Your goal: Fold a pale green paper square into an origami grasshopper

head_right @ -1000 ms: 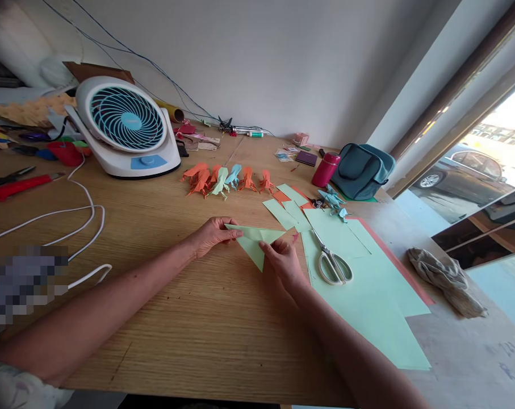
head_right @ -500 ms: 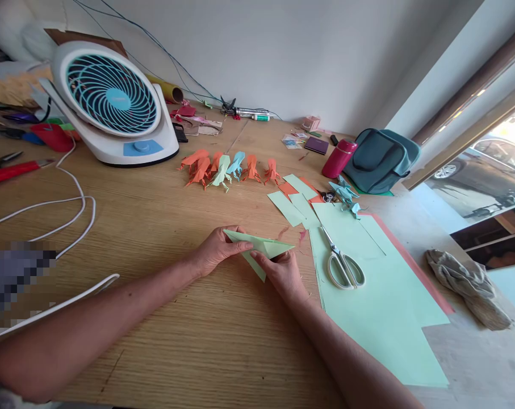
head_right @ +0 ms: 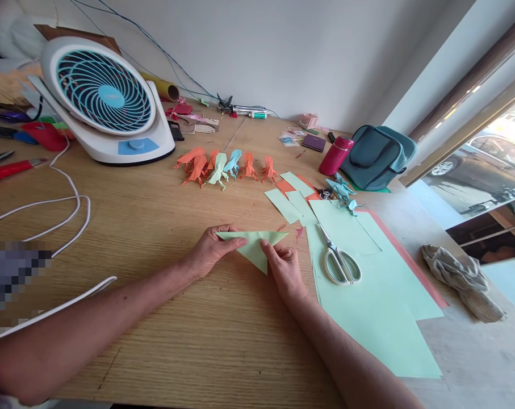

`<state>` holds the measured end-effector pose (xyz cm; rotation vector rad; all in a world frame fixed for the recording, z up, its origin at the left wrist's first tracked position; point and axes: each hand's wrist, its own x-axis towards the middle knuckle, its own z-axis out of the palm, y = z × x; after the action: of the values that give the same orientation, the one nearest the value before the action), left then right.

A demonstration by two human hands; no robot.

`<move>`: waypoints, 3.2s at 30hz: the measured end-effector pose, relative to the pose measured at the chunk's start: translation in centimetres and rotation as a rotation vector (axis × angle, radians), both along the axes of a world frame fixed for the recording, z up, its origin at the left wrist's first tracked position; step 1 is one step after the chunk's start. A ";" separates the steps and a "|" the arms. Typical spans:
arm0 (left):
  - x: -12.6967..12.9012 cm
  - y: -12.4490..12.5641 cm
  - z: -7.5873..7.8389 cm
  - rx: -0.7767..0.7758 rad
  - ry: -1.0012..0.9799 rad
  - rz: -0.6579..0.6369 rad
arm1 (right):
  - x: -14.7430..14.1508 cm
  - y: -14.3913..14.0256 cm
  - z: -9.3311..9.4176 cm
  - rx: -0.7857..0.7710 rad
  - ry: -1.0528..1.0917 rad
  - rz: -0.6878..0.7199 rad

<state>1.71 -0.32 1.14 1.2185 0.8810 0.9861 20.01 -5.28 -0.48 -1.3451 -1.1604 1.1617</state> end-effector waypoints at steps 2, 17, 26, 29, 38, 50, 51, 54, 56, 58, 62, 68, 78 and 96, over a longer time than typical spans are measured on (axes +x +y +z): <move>0.0 -0.1 0.1 -0.015 -0.015 0.001 | 0.1 -0.2 0.0 -0.005 -0.013 -0.024; 0.8 -1.6 0.1 0.055 -0.016 0.000 | -0.7 0.7 -0.5 0.065 0.230 0.033; 0.9 -1.7 0.0 -0.007 -0.024 0.022 | -0.4 0.3 -0.5 0.050 0.264 0.025; 1.0 -1.8 0.1 -0.031 -0.043 0.032 | -0.1 0.3 -0.5 0.001 0.301 0.023; -1.3 0.8 1.0 0.019 0.095 -0.246 | 0.8 0.1 -0.4 -0.012 0.156 -0.014; -0.5 -0.5 1.7 0.268 0.288 -0.168 | -0.4 -0.3 0.0 0.080 0.163 0.052; -0.5 -0.4 1.5 0.261 0.284 -0.176 | -0.4 -0.3 0.0 0.067 0.178 0.027; -0.7 0.1 1.1 0.221 0.273 -0.221 | -0.2 -0.5 0.3 0.056 0.152 -0.006; -0.8 0.3 1.0 0.215 0.291 -0.251 | -0.2 -0.7 0.5 0.063 0.121 0.005; -0.9 0.3 1.1 0.240 0.331 -0.265 | -0.2 -0.8 0.6 0.074 0.080 0.023; -0.8 -0.1 1.6 0.307 0.353 -0.223 | -0.5 -0.8 0.3 0.110 0.056 0.073; -0.6 -0.6 1.9 0.264 0.364 -0.210 | -0.8 -0.7 0.4 0.090 0.156 0.039; -0.3 -0.9 1.5 0.305 0.369 -0.271 | -1.0 -1.2 1.5 0.105 0.153 0.014; 0.1 -1.4 2.2 0.274 0.336 -0.278 | -1.2 -1.4 2.2 0.112 0.099 -0.010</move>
<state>1.84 -1.67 3.32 1.7256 0.8207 0.7018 18.85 -6.64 1.67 -1.1950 -1.1293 1.1268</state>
